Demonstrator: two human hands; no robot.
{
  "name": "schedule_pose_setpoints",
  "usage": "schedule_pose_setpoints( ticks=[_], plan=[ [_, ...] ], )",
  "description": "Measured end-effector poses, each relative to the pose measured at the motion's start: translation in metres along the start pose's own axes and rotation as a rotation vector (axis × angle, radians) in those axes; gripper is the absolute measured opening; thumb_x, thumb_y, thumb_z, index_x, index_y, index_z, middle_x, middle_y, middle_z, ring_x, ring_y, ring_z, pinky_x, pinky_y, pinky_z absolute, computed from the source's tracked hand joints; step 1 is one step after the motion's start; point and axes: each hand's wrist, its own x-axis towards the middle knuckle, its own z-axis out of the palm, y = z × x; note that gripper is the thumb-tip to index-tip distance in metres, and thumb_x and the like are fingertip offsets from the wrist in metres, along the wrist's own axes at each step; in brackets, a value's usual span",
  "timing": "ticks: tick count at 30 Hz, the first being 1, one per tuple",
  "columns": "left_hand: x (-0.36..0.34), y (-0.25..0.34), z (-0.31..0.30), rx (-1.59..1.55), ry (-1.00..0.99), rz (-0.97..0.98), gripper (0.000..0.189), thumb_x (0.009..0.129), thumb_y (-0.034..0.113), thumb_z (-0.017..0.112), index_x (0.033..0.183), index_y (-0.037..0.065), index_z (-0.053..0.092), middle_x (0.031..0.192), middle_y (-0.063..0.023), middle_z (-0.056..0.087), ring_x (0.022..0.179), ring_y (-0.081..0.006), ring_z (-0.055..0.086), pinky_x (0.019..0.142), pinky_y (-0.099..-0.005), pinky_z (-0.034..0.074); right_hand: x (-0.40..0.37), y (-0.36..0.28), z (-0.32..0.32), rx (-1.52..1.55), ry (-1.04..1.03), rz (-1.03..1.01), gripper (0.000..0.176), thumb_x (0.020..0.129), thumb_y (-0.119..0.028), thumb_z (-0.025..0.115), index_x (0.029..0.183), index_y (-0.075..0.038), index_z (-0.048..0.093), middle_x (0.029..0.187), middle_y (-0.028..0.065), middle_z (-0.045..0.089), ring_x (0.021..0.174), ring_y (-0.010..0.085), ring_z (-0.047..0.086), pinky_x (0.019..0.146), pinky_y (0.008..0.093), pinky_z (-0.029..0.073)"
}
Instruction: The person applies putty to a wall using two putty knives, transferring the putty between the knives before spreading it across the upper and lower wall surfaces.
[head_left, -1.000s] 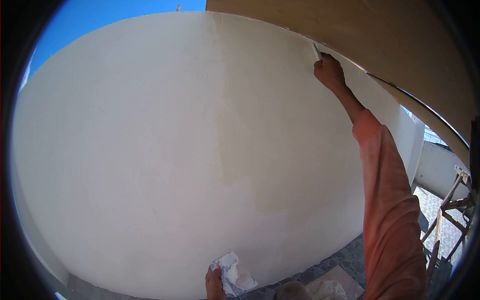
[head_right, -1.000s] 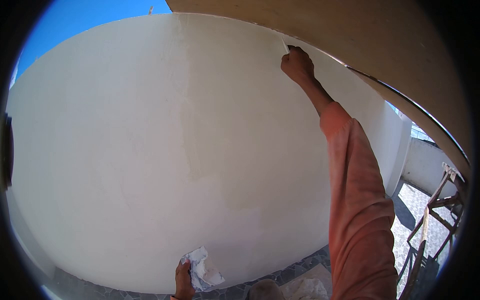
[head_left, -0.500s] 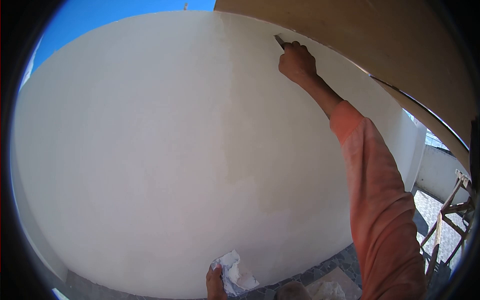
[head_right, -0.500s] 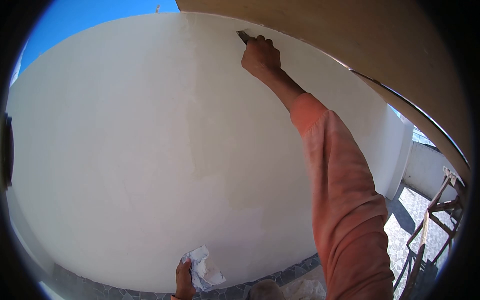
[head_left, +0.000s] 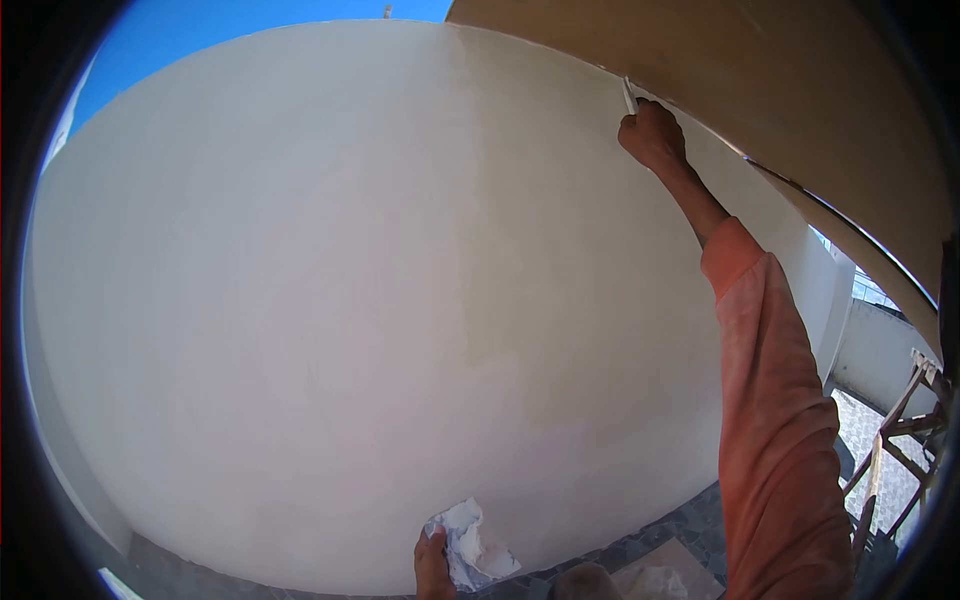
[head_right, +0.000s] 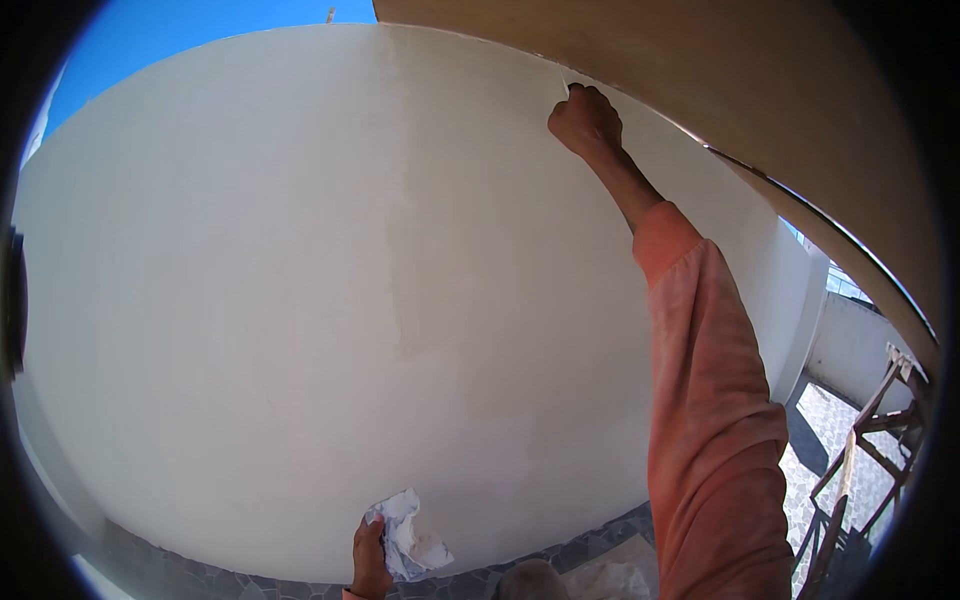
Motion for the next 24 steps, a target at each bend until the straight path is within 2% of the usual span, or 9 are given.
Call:
schedule_pose_setpoints(
  ticks=[3,12,17,18,24],
  plan=[
    [0.001,-0.001,-0.002,-0.012,0.001,-0.009,0.037,0.100,0.018,0.043,0.130,-0.003,0.048,0.118,-0.0142,0.063,0.106,-0.0259,0.063,0.094,-0.0374,0.050,0.001,0.002,0.007,-0.028,0.004,0.044,0.035,0.086,-0.019,0.052,0.111,0.002,0.063,0.113,0.0206,0.065,0.104,0.0353,0.065,0.087,0.0464,0.054],
    [0.001,-0.001,-0.001,0.008,0.022,-0.014,0.036,0.100,0.019,0.044,0.128,-0.003,0.050,0.116,-0.0138,0.063,0.105,-0.0253,0.064,0.093,-0.0370,0.051,-0.001,-0.047,0.017,0.011,0.066,-0.106,0.030,0.086,-0.019,0.055,0.105,0.002,0.065,0.108,0.0200,0.065,0.101,0.0360,0.065,0.084,0.0469,0.054],
    [-0.001,0.002,0.000,-0.005,0.011,-0.005,0.036,0.100,0.018,0.043,0.128,-0.003,0.050,0.116,-0.0139,0.063,0.105,-0.0253,0.064,0.093,-0.0370,0.051,-0.018,-0.085,0.015,0.029,0.098,-0.292,0.027,0.086,-0.015,0.054,0.101,0.005,0.064,0.106,0.0203,0.063,0.100,0.0352,0.063,0.085,0.0465,0.054],
    [0.000,0.001,0.000,-0.003,0.016,-0.003,0.036,0.100,0.018,0.043,0.128,-0.003,0.050,0.116,-0.0138,0.063,0.105,-0.0253,0.064,0.093,-0.0371,0.051,-0.022,-0.092,0.017,0.009,0.100,-0.318,0.031,0.086,-0.015,0.051,0.108,0.003,0.062,0.111,0.0186,0.061,0.103,0.0341,0.061,0.086,0.0460,0.052],
    [-0.003,0.005,0.000,0.026,0.045,-0.007,0.036,0.101,0.019,0.043,0.127,-0.004,0.050,0.116,-0.0140,0.063,0.105,-0.0255,0.064,0.093,-0.0373,0.051,-0.054,-0.108,0.024,0.110,0.148,-0.651,0.022,0.082,-0.006,0.053,0.098,0.005,0.062,0.101,0.0202,0.060,0.096,0.0340,0.060,0.079,0.0461,0.054]
  ],
)
